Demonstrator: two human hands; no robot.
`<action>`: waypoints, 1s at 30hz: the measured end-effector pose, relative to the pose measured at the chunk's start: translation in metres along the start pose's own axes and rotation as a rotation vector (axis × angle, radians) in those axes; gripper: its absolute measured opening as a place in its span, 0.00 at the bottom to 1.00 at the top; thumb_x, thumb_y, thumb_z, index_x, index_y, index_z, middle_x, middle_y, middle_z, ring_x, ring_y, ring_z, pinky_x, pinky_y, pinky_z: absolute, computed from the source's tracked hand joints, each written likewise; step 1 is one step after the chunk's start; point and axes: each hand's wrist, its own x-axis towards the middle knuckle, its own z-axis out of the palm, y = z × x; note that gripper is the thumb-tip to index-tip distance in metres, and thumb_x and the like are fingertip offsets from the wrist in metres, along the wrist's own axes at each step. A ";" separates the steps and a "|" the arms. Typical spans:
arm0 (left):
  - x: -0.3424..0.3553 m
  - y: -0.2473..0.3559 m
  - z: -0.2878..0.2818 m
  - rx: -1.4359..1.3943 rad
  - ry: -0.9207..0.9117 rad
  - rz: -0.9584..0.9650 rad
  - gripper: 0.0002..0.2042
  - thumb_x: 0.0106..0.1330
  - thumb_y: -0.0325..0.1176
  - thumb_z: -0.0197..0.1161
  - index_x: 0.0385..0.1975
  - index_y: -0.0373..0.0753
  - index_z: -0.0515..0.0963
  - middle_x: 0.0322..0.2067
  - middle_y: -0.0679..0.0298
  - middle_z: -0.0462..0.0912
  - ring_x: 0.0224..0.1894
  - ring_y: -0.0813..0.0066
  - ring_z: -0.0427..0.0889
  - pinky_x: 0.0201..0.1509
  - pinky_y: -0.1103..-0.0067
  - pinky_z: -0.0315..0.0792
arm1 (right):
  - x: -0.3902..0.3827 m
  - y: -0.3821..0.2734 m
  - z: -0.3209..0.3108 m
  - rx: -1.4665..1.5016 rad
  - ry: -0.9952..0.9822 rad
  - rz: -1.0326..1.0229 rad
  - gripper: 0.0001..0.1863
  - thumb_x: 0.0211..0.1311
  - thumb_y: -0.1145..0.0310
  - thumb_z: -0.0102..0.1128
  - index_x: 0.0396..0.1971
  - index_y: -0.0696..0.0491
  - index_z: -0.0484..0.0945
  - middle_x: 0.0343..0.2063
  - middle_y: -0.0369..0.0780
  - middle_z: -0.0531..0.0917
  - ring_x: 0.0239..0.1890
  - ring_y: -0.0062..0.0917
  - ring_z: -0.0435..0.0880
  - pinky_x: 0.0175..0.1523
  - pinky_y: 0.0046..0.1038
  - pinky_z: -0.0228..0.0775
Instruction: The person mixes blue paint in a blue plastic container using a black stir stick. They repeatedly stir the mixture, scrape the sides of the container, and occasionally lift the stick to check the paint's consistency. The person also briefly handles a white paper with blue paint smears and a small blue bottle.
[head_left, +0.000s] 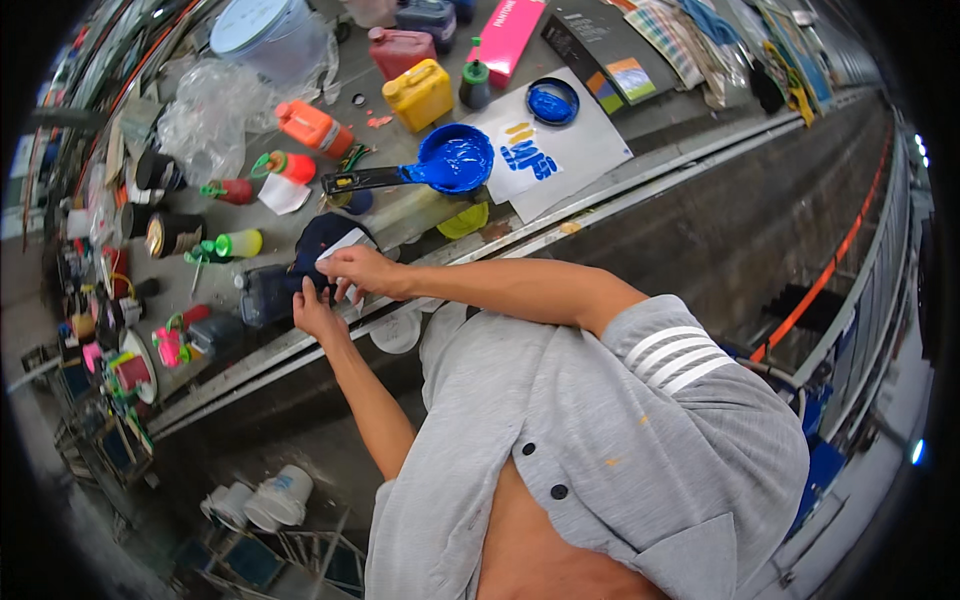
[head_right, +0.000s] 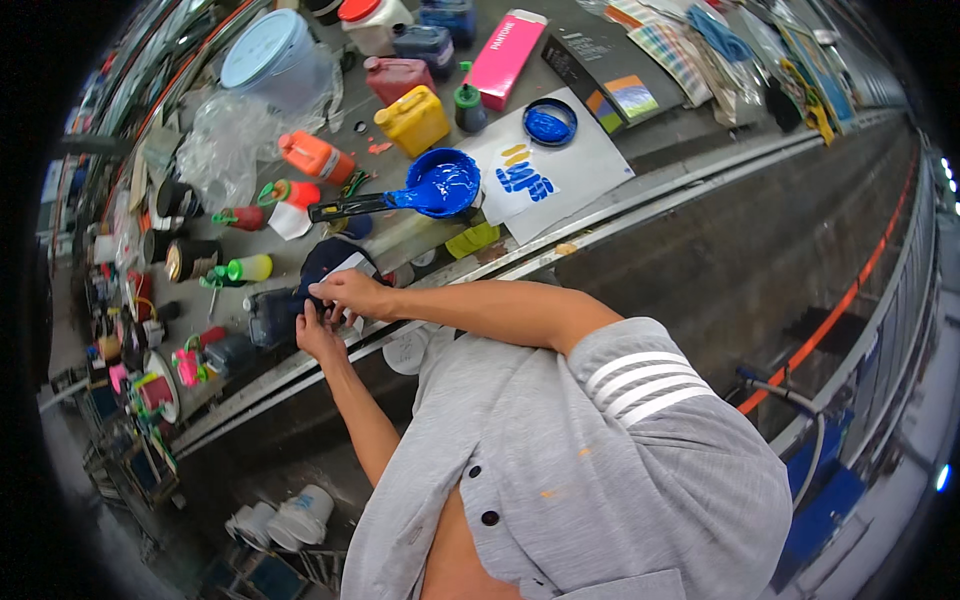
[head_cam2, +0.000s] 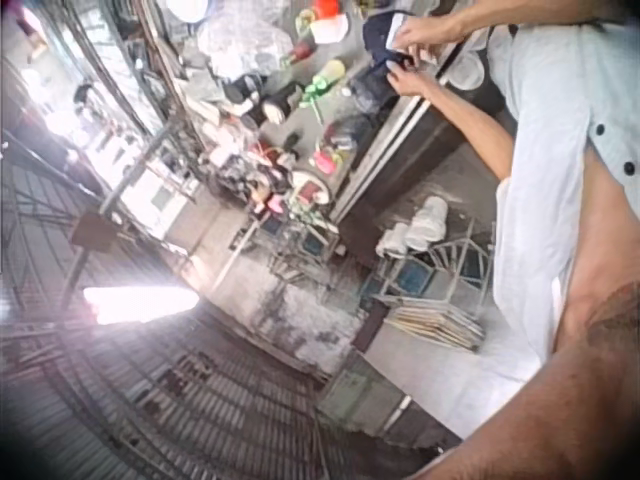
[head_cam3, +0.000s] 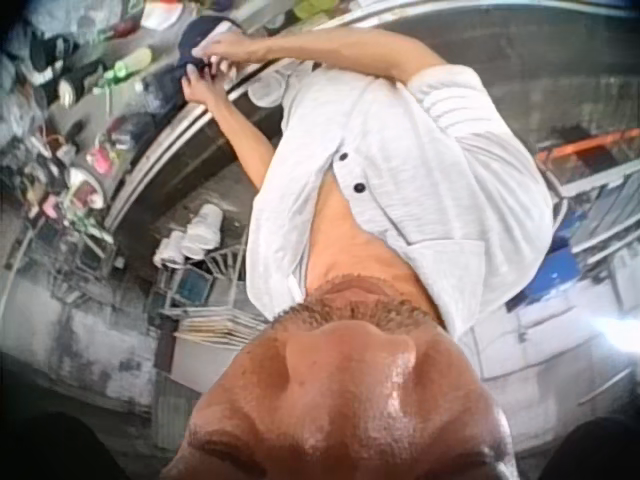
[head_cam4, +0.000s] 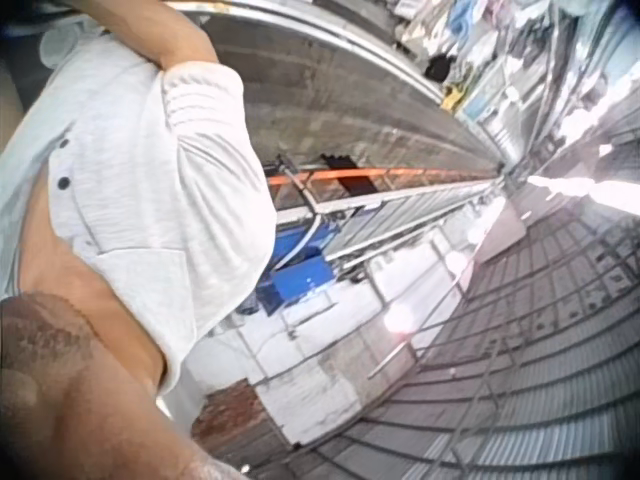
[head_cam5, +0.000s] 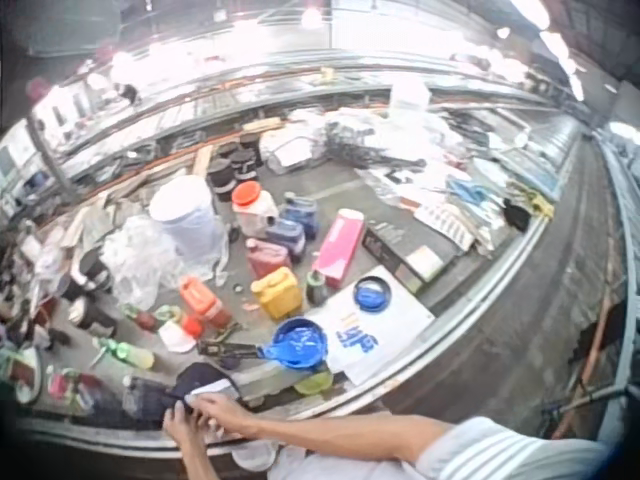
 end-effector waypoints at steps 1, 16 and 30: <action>-0.011 0.010 0.009 -0.022 -0.062 -0.018 0.06 0.70 0.32 0.64 0.34 0.37 0.76 0.33 0.66 0.81 0.34 0.78 0.78 0.37 0.79 0.72 | 0.006 0.000 0.001 0.011 0.029 -0.010 0.23 0.70 0.47 0.57 0.34 0.55 0.75 0.29 0.37 0.79 0.31 0.25 0.86 0.28 0.26 0.77; -0.005 0.021 0.032 -0.096 -0.015 -0.177 0.04 0.70 0.26 0.63 0.35 0.33 0.76 0.33 0.59 0.83 0.34 0.71 0.85 0.35 0.79 0.81 | 0.060 0.007 0.007 0.214 0.086 0.249 0.25 0.68 0.43 0.56 0.30 0.54 0.74 0.26 0.39 0.80 0.20 0.27 0.85 0.23 0.24 0.76; 0.029 0.039 0.013 0.136 -0.058 -0.277 0.03 0.70 0.26 0.62 0.38 0.35 0.81 0.29 0.68 0.83 0.25 0.86 0.74 0.27 0.86 0.64 | 0.062 0.011 0.000 0.195 0.033 0.184 0.22 0.69 0.46 0.57 0.32 0.53 0.75 0.24 0.34 0.75 0.13 0.16 0.69 0.17 0.24 0.59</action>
